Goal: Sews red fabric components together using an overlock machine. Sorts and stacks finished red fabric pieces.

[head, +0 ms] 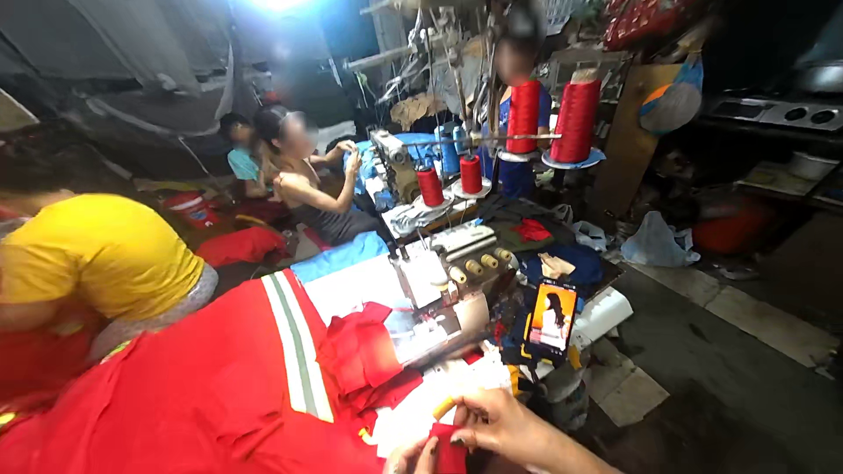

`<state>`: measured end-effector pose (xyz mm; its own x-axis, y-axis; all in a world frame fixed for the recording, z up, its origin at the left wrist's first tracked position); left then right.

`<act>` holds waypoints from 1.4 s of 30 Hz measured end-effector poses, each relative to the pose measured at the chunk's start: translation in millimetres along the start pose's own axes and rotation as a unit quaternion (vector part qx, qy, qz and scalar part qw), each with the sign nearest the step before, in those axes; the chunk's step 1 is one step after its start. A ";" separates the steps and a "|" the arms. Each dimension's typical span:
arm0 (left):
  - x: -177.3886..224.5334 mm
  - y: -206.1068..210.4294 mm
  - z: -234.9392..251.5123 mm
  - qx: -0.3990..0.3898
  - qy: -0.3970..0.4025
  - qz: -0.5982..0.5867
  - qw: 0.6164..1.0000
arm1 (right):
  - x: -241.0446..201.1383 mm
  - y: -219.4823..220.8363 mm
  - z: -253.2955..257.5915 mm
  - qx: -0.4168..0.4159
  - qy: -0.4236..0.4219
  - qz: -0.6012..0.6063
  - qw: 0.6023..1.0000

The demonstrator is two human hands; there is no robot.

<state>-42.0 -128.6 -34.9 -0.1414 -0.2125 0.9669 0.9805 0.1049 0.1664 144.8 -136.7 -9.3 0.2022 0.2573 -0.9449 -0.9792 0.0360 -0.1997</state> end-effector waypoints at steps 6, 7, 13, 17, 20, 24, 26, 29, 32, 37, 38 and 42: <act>18.9 5.1 2.5 0.066 -0.119 -0.006 0.991 | -15.3 3.8 -1.6 0.019 0.031 0.010 0.999; 18.6 5.0 3.1 0.069 -0.138 -0.025 0.988 | -15.5 3.8 -1.4 0.020 0.037 0.019 0.999; 14.7 4.7 4.9 0.074 -0.193 -0.073 0.976 | -11.0 1.2 0.1 0.011 0.058 0.047 0.997; 13.5 6.9 5.8 0.079 -0.198 -0.091 0.973 | -8.8 0.3 0.8 -0.001 0.064 0.051 0.997; 13.6 7.2 9.8 0.068 -0.154 -0.077 0.983 | -7.2 1.9 1.5 -0.011 0.063 0.051 0.997; 28.8 7.0 61.6 -0.086 0.118 0.122 0.982 | -11.4 2.1 20.9 0.012 0.038 0.053 0.998; 34.3 14.3 99.8 -0.142 0.220 0.205 0.943 | -6.9 2.8 39.1 0.069 0.040 0.092 0.993; 23.4 36.3 147.9 -0.179 0.277 0.305 0.894 | 13.5 4.0 71.6 0.169 0.068 0.122 0.976; -0.5 52.3 169.2 -0.197 0.255 0.410 0.853 | 28.1 8.3 90.4 0.207 0.094 0.103 0.968; -21.0 54.6 150.5 -0.073 0.408 0.408 0.814 | 30.5 6.4 89.4 0.200 0.077 0.097 0.972; -20.9 56.3 142.5 -0.042 0.430 0.412 0.802 | 30.7 5.4 89.5 0.198 0.081 0.100 0.972; -23.4 66.6 103.7 0.012 0.416 0.458 0.786 | 28.3 2.8 84.9 0.209 0.087 0.126 0.966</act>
Point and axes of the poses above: each hand's wrist, its own z-axis towards the middle knuckle, its own y-axis out of the palm, x = y × z, the point moved 1 cm from there along z, towards the middle knuckle, and after that the axes turned 11 degrees about x, right-handed, at the moved point
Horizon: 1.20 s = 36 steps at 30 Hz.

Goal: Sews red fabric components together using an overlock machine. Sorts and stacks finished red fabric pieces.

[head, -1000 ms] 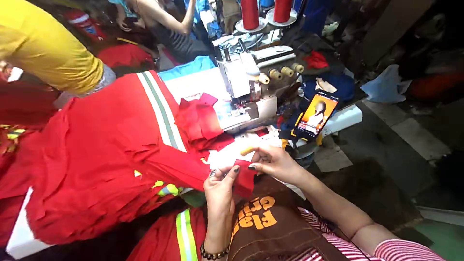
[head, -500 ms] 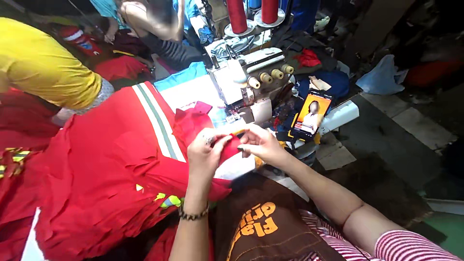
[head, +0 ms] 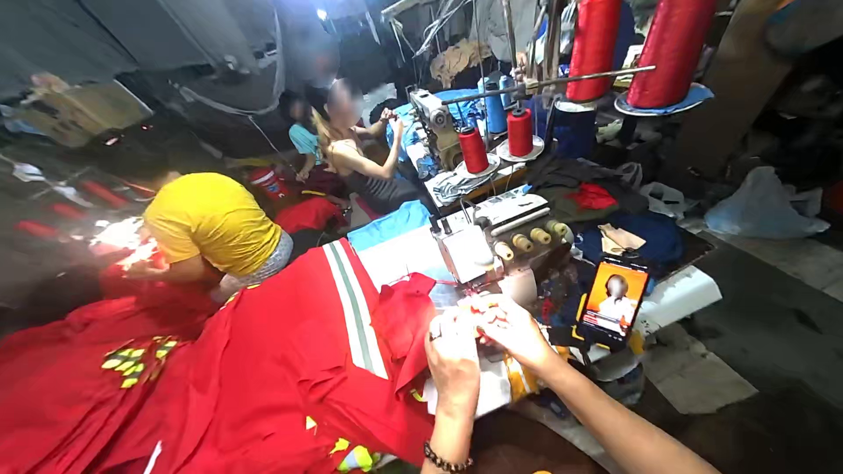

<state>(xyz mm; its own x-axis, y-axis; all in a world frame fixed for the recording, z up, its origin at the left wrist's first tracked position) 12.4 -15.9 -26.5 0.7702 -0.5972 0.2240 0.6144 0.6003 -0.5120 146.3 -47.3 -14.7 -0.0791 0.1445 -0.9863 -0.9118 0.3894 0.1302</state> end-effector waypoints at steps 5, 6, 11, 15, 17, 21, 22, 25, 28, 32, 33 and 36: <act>12.5 -6.7 -20.3 -0.027 -0.013 0.002 1.000 | 5.1 -18.5 -8.2 0.015 0.008 0.016 1.000; 13.6 -7.2 -20.1 -0.034 -0.010 -0.001 0.999 | 6.9 -21.8 -9.1 0.017 0.012 0.019 1.000; 8.2 -1.2 -14.6 -0.041 0.002 -0.013 0.999 | 10.2 -26.2 -4.8 0.043 0.030 0.036 0.998; 1.6 3.5 -11.4 -0.042 0.007 -0.037 0.998 | 13.6 -28.0 -0.6 0.055 0.030 0.035 0.997; -1.3 5.1 -10.4 -0.039 0.027 -0.041 0.998 | 12.9 -29.4 0.4 0.063 0.044 0.035 0.996; -3.2 4.4 -7.2 -0.030 0.028 -0.045 0.998 | 12.8 -30.1 3.0 0.070 0.045 0.038 0.996; -2.1 4.1 -6.3 -0.025 0.023 -0.041 0.999 | 12.4 -29.5 3.9 0.072 0.043 0.034 0.996; -1.4 4.8 -4.9 -0.023 0.016 -0.033 0.999 | 13.4 -28.4 7.8 0.077 0.033 0.023 0.996; -2.4 5.1 2.7 -0.039 -0.011 -0.048 0.998 | 14.8 -26.6 12.4 0.082 0.013 0.011 0.996; -7.7 9.6 26.7 -0.147 -0.129 -0.068 0.978 | 21.6 -22.8 24.1 0.095 -0.035 -0.032 0.994; -10.4 12.6 33.1 -0.170 -0.145 -0.066 0.972 | 23.3 -22.0 27.0 0.103 -0.046 -0.044 0.993; -16.9 20.2 52.4 -0.223 -0.152 -0.008 0.963 | 24.5 -22.0 29.4 0.131 -0.049 -0.088 0.986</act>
Point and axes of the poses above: each hand's wrist, its own z-axis towards the middle knuckle, its own y-axis out of the palm, x = y × z, the point moved 1 cm from there along z, towards the middle knuckle, and after that the axes turned 11 degrees about x, right-handed, at the moved point
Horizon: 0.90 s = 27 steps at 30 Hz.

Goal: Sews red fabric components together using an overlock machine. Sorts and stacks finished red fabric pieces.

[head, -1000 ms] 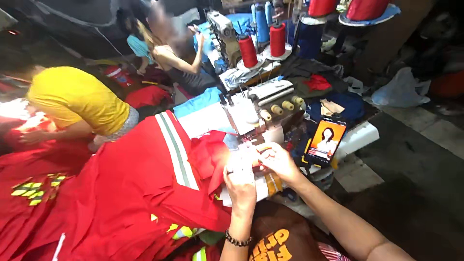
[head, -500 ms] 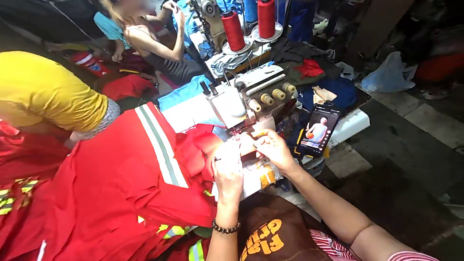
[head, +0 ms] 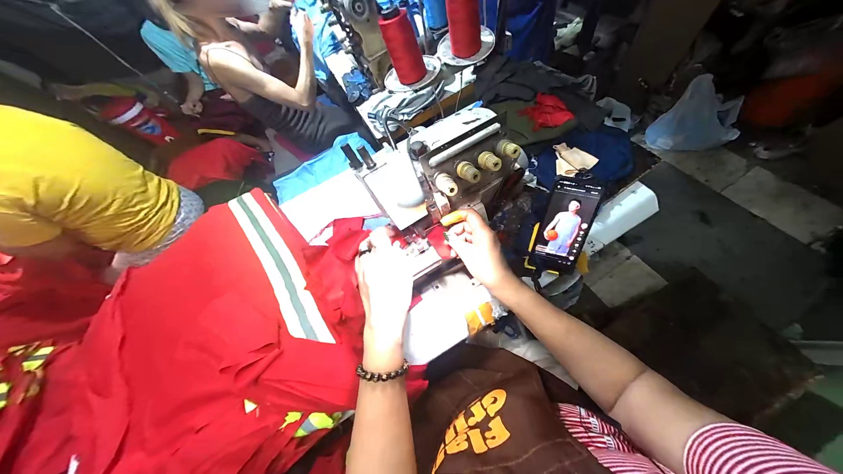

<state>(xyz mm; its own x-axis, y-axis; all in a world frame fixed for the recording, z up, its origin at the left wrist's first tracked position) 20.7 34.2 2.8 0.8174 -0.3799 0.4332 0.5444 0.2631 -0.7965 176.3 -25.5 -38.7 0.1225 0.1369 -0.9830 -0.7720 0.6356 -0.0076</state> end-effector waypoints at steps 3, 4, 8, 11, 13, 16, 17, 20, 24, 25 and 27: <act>6.0 -1.3 18.8 -0.025 -0.009 0.117 0.993 | 12.0 -4.9 -7.6 0.007 0.012 -0.060 0.998; 8.2 -1.0 24.5 -0.038 -0.016 0.154 0.987 | 18.2 -6.9 -11.6 -0.005 0.024 -0.080 0.996; 6.6 8.4 33.2 -0.047 0.007 0.213 0.976 | 41.9 -16.5 -30.4 -0.039 0.006 -0.134 0.990; 0.2 15.5 33.8 -0.034 0.017 0.231 0.972 | 37.8 -18.5 -32.7 -0.076 -0.018 -0.174 0.982; 4.7 11.0 33.5 -0.032 -0.028 0.198 0.979 | 34.2 -17.6 -33.7 -0.096 -0.034 -0.196 0.975; 3.6 10.4 34.3 -0.011 -0.053 0.165 0.985 | 35.8 -15.9 -35.4 -0.094 -0.078 -0.195 0.973; -0.2 12.2 34.0 -0.005 -0.047 0.164 0.985 | 36.5 -15.5 -36.2 -0.090 -0.088 -0.191 0.973; -6.8 15.0 34.6 0.015 -0.050 0.154 0.987 | 40.1 -14.3 -37.9 -0.088 -0.102 -0.192 0.972; -7.5 14.1 35.7 0.033 -0.043 0.143 0.988 | 38.0 -13.8 -37.6 -0.091 -0.106 -0.208 0.968; -7.2 13.8 36.4 0.029 -0.042 0.147 0.988 | 36.3 -14.2 -37.5 -0.096 -0.103 -0.212 0.967; -7.5 14.2 35.8 0.028 -0.040 0.145 0.988 | 36.7 -14.7 -37.0 -0.105 -0.098 -0.216 0.966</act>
Point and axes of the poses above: each hand's wrist, its own z-axis towards the middle knuckle, its own y-axis out of the palm, x = y × z, the point moved 1 cm from there along z, towards the middle knuckle, and after that the axes turned 11 degrees about x, right-handed, at the moved point
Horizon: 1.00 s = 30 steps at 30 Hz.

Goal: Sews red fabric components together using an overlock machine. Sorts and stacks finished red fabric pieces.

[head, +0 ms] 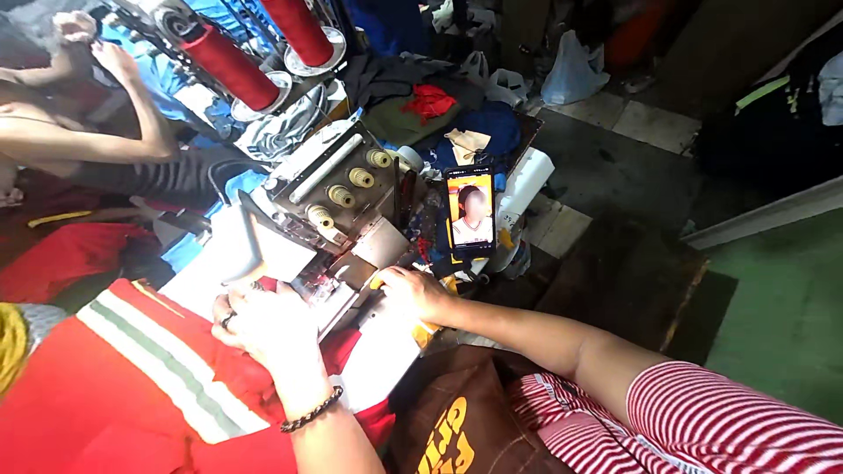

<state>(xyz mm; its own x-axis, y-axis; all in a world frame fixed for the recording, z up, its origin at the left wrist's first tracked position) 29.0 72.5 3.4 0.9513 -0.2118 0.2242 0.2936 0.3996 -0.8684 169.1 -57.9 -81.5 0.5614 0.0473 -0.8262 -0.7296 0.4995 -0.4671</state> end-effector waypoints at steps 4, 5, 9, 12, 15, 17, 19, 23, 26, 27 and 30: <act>-4.4 5.0 -0.8 0.005 0.010 0.002 1.000 | 3.9 4.1 -0.1 0.001 -0.010 -0.007 1.000; -5.8 6.4 -0.4 0.001 0.012 0.008 1.000 | 3.8 4.1 -0.1 0.000 -0.011 -0.008 1.000; -6.9 7.9 -0.3 -0.002 0.019 0.019 1.000 | 3.3 4.2 0.0 -0.005 -0.010 -0.014 1.000; -7.5 7.8 -0.8 -0.011 0.013 0.007 1.000 | 8.2 9.0 -2.0 0.023 -0.033 -0.018 0.999; -7.6 7.2 -0.7 -0.009 0.017 0.004 1.000 | 9.3 10.9 -2.4 0.033 -0.042 -0.028 0.998; -7.1 5.6 -0.7 -0.016 0.011 -0.003 1.000 | 7.5 10.2 -2.0 0.032 -0.041 -0.028 0.998; -5.7 3.3 -1.5 -0.030 0.005 -0.007 0.999 | 7.4 10.0 -2.4 0.033 -0.036 -0.015 0.999; -5.1 3.4 -1.7 -0.026 0.001 -0.004 1.000 | 11.3 12.9 -2.9 0.044 -0.050 -0.018 0.998; -6.2 4.1 -1.2 -0.025 -0.004 -0.007 1.000 | 13.4 14.1 -3.0 0.045 -0.056 -0.014 0.997; -7.3 4.9 -1.5 -0.021 0.000 -0.009 1.000 | 13.7 14.3 -3.2 0.046 -0.058 -0.013 0.997; -6.8 3.8 -2.5 -0.020 0.008 -0.012 1.000 | 14.5 14.2 -2.8 0.040 -0.053 -0.011 0.998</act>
<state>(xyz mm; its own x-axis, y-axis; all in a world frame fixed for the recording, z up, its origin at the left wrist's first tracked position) 23.5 73.3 -2.5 0.9423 -0.2353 0.2380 0.3117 0.3580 -0.8802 165.7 -52.6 -101.0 0.6183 0.1237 -0.7761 -0.6855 0.5679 -0.4556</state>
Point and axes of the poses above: each hand's wrist, its own z-axis towards the middle knuckle, its own y-axis out of the palm, x = y × z, the point moved 1 cm from there along z, towards the middle knuckle, and after that the axes turned 11 degrees about x, right-handed, at the moved point
